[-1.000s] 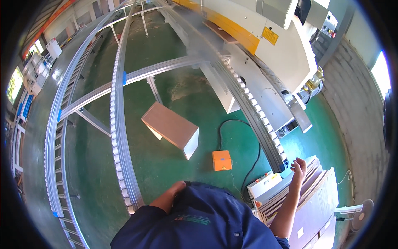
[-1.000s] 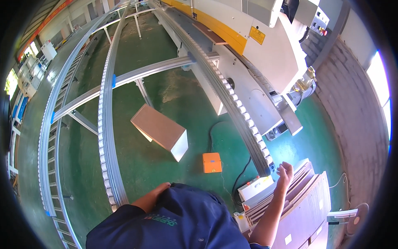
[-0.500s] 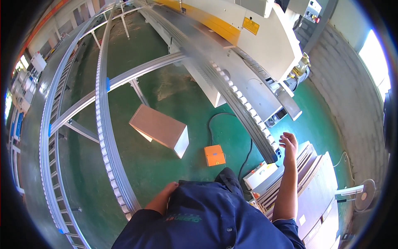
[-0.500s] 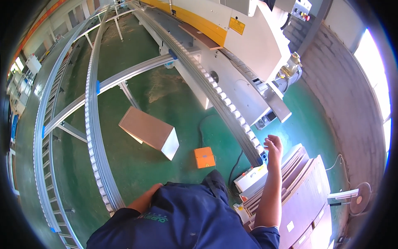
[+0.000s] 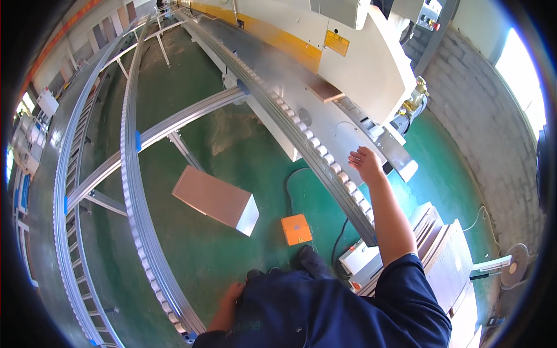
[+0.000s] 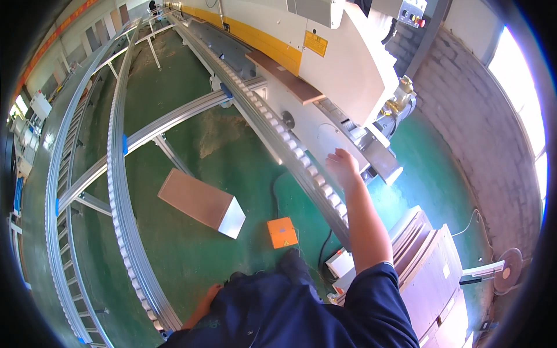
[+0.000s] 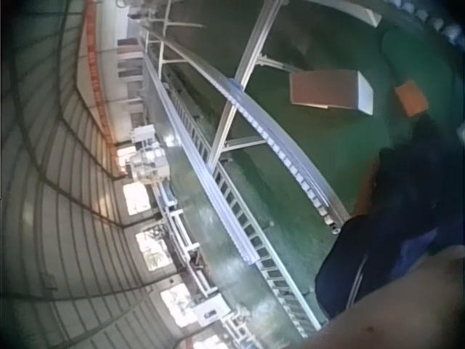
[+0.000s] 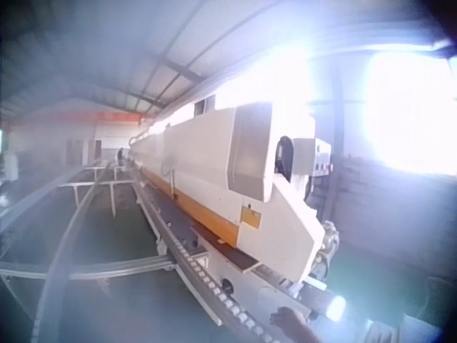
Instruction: The person unloads processed wooden panels and edge strips from a conveyor system and places them onto a large pallet.
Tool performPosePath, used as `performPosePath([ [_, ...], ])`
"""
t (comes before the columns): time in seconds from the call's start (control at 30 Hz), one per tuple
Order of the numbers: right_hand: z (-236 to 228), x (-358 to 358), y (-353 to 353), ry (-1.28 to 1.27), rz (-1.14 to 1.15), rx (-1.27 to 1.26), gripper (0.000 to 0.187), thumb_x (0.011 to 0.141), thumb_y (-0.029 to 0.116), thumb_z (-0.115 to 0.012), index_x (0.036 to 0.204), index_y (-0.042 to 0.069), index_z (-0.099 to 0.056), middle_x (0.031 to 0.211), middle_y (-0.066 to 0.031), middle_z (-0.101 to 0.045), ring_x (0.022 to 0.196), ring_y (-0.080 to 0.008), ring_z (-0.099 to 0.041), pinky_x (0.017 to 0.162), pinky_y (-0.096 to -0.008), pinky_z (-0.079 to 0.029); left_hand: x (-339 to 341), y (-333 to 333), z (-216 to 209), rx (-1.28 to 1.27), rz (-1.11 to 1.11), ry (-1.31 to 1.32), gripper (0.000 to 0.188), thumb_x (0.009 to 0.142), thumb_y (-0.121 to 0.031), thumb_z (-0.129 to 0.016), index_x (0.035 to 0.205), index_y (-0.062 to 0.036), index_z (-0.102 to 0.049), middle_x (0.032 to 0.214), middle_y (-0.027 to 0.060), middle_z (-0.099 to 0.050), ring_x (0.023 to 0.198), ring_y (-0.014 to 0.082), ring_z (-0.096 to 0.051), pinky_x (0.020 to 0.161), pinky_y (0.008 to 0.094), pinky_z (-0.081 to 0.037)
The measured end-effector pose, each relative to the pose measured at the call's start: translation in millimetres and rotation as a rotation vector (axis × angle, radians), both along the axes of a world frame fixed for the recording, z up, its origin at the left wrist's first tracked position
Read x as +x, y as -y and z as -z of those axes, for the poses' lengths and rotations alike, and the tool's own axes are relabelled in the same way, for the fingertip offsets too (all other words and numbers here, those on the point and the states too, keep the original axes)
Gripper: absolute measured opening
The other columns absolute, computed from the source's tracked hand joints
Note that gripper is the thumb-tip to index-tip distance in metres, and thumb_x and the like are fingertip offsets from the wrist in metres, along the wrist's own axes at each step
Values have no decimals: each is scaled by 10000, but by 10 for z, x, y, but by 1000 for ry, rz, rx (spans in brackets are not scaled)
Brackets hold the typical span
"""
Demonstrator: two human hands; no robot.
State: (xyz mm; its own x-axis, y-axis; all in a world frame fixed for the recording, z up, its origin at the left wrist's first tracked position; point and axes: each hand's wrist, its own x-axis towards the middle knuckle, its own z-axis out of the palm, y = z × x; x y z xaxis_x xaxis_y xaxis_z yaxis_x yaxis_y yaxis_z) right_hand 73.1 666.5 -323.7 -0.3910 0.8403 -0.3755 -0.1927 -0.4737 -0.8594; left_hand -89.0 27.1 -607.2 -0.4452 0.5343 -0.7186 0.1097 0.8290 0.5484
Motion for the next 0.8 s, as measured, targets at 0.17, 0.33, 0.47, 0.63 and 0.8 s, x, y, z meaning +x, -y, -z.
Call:
performPosePath([
  [0.17, 36, -741, -476, -76, 137, -161, 691, 880, 324, -595, 1394, -47, -320, 1366, -250, -463, 1175, -359, -536, 972, -438, -472, 308, 535, 275, -49, -166, -128, 384, 839, -336, -576, 1002, 0, -664, 942, 211, -683, 895, 348, -662, 785, 429, -506],
  [0.33, 103, -966, -812, -413, 263, -287, 724, 897, 292, -574, 1441, -46, -237, 1456, -232, -364, 1305, -380, -423, 1093, -455, -366, 437, 525, -361, -93, -151, -52, 344, 842, -299, -556, 985, -7, -667, 898, 182, -689, 806, 348, -663, 701, 445, -500],
  [0.47, 239, -802, -884, -481, 320, -271, 423, 905, 256, -586, 1197, -30, -476, 1236, -186, -555, 1173, -366, -540, 1055, -483, -412, 485, 627, -292, -20, 172, -197, 331, 850, -273, -533, 1001, -7, -660, 916, 198, -678, 810, 353, -651, 691, 455, -483],
  [0.63, 262, -331, -711, -432, 365, -219, 267, 916, 193, -587, 1063, -19, -517, 1071, -195, -618, 1061, -350, -613, 977, -469, -498, 522, 242, -345, -28, -263, -105, 325, 865, -291, -523, 964, -12, -656, 937, 207, -664, 882, 330, -646, 726, 435, -489],
  [0.8, 99, 296, -553, -370, 369, -325, 199, 893, 74, -532, 1037, -61, -507, 1088, -224, -619, 1038, -362, -633, 935, -438, -541, 182, 178, 139, 107, 42, -149, 272, 876, -268, -551, 931, -21, -651, 881, 156, -670, 785, 271, -649, 694, 387, -506],
])
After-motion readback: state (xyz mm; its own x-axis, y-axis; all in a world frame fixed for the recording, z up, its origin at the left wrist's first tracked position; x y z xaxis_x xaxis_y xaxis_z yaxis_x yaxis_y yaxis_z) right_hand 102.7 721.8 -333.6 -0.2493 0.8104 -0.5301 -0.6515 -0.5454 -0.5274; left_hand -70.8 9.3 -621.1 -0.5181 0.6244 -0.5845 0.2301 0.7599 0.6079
